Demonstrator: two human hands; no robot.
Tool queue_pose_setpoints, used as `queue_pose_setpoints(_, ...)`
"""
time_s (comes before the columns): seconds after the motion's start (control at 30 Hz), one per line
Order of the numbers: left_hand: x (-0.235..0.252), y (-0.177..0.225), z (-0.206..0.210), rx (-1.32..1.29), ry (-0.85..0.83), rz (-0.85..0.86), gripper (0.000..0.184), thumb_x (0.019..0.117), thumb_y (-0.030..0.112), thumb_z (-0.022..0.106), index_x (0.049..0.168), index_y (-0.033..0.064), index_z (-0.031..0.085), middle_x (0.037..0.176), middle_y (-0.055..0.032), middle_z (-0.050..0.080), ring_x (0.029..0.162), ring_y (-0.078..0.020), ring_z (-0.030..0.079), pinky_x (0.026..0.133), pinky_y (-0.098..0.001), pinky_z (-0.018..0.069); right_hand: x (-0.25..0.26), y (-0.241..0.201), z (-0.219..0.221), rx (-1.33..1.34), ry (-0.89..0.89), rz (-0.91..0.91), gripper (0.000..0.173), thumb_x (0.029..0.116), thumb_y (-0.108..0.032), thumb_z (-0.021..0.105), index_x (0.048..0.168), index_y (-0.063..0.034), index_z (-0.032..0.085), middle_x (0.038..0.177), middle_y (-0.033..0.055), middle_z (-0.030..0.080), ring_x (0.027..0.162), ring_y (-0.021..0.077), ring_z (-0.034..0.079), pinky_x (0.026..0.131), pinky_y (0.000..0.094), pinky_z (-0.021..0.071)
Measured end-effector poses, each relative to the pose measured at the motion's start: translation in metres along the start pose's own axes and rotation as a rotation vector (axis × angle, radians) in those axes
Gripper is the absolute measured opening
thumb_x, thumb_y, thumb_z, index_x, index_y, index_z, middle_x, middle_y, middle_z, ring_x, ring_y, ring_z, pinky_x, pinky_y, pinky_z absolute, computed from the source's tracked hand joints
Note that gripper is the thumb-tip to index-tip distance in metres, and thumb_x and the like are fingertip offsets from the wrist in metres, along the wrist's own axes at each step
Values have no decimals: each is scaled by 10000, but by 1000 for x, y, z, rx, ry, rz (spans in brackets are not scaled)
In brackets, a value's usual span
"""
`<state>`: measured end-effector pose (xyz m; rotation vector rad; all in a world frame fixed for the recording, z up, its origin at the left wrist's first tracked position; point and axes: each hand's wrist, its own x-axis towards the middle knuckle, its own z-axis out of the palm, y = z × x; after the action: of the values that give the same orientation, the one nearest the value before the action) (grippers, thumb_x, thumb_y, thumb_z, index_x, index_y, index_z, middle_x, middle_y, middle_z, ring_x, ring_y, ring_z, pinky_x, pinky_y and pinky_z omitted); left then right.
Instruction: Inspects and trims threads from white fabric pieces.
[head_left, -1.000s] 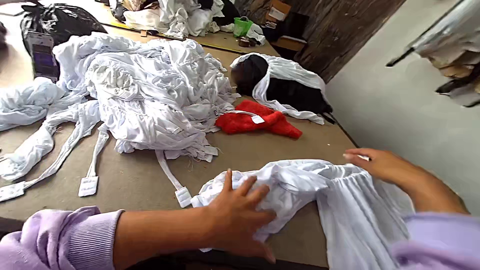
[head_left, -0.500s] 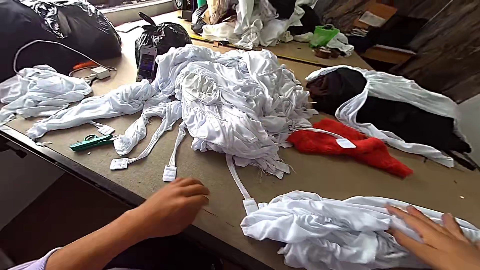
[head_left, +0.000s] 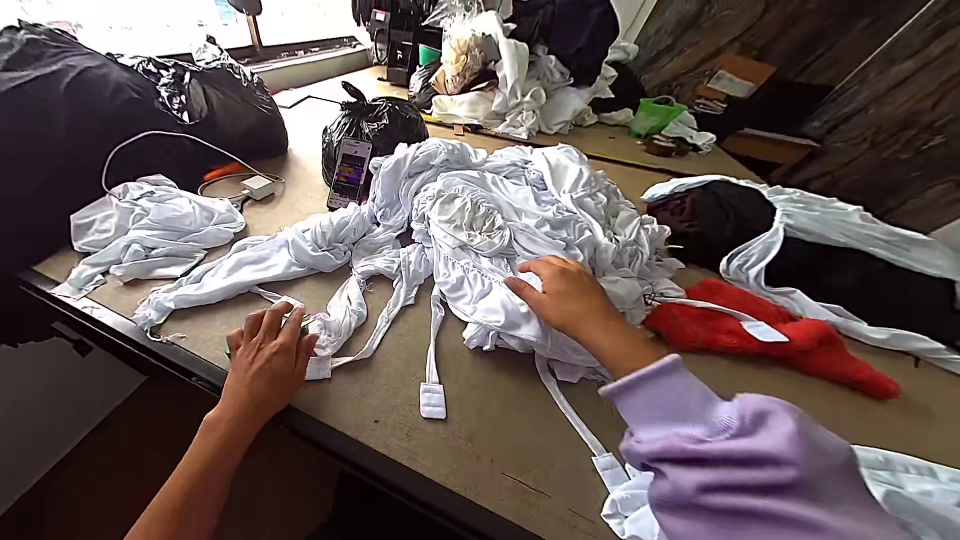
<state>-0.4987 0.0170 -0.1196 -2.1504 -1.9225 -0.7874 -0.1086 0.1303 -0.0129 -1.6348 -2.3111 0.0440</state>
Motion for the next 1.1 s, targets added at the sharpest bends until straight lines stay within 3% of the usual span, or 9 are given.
queue_pose_setpoints(0.27, 4, -32, -3, 22, -46, -113, 296, 959, 220, 719, 1101, -40, 722, 1252, -268, 640, 1175, -525, 578, 846, -700, 472, 97, -24, 24, -7, 101, 284, 630, 1003, -384, 644, 1373, 113, 527, 1363, 362, 536, 1291, 563, 483, 947, 724, 418)
queue_pose_setpoints(0.43, -3, -44, -10, -21, -20, -70, 282, 962, 169, 711, 1105, -73, 681, 1210, -265, 658, 1065, -455, 678, 849, -628, 554, 109, -24, 16, -90, 120, 257, 313, 1017, -236, 614, 1156, 35, 688, 1120, 300, 681, 1200, 523, 561, 951, 719, 378)
queue_pose_setpoints(0.53, -13, -50, -27, -68, 63, -105, 328, 926, 82, 715, 1180, -102, 619, 1237, -296, 631, 1004, -476, 691, 809, -647, 561, 59, -51, 0, -65, 238, -60, 306, 1033, -249, 595, 1008, 45, 676, 873, 255, 669, 904, 470, 654, 811, 663, 464)
queue_pose_setpoints(0.6, -17, -46, -36, -108, 208, -84, 295, 836, 33, 677, 1088, -107, 616, 1055, -289, 648, 862, -463, 682, 702, -629, 552, -1, -78, -5, 50, 230, -203, 284, 1039, -275, 566, 933, -23, 645, 667, 104, 579, 600, 283, 605, 548, 489, 485)
queue_pose_setpoints(0.67, -20, -26, -41, -230, 373, 39, 199, 871, 161, 583, 952, -16, 626, 842, -148, 616, 694, -261, 609, 588, -417, 515, -69, -105, 0, 160, 201, -299, 293, 1036, -359, 522, 919, -125, 653, 655, -42, 546, 539, 91, 532, 475, 285, 455)
queue_pose_setpoints(0.73, -25, 13, -48, -609, 357, 205, 199, 976, 326, 604, 1007, 134, 646, 845, 26, 593, 691, -14, 538, 596, -163, 464, -123, -126, 6, 309, 177, -375, 361, 1063, -402, 501, 964, -106, 683, 756, -13, 635, 629, 57, 581, 561, 213, 498)
queue_pose_setpoints(0.87, -43, 95, -56, -1104, -59, 580, 446, 962, 369, 718, 1325, 125, 633, 1271, -59, 672, 1106, -72, 661, 929, -221, 564, -187, -163, 0, 663, 89, -410, 328, 1055, -279, 561, 1123, 23, 668, 929, 143, 711, 859, 114, 684, 792, 205, 551)
queue_pose_setpoints(0.97, -52, 103, -44, -1082, -97, 655, 172, 939, 146, 651, 1083, 58, 687, 940, -68, 701, 888, -97, 671, 785, -226, 557, -221, -164, 2, 671, 105, -358, 417, 1022, -329, 619, 1263, 10, 601, 945, 138, 712, 867, 112, 691, 791, 210, 561)
queue_pose_setpoints(1.1, -43, 76, -54, -916, 17, 499, 145, 899, 173, 684, 1032, 117, 672, 962, 26, 670, 865, 1, 636, 757, -158, 556, -257, -130, 15, 320, 92, -143, 399, 988, -303, 664, 1253, -6, 639, 813, 100, 725, 664, 203, 685, 623, 374, 571)
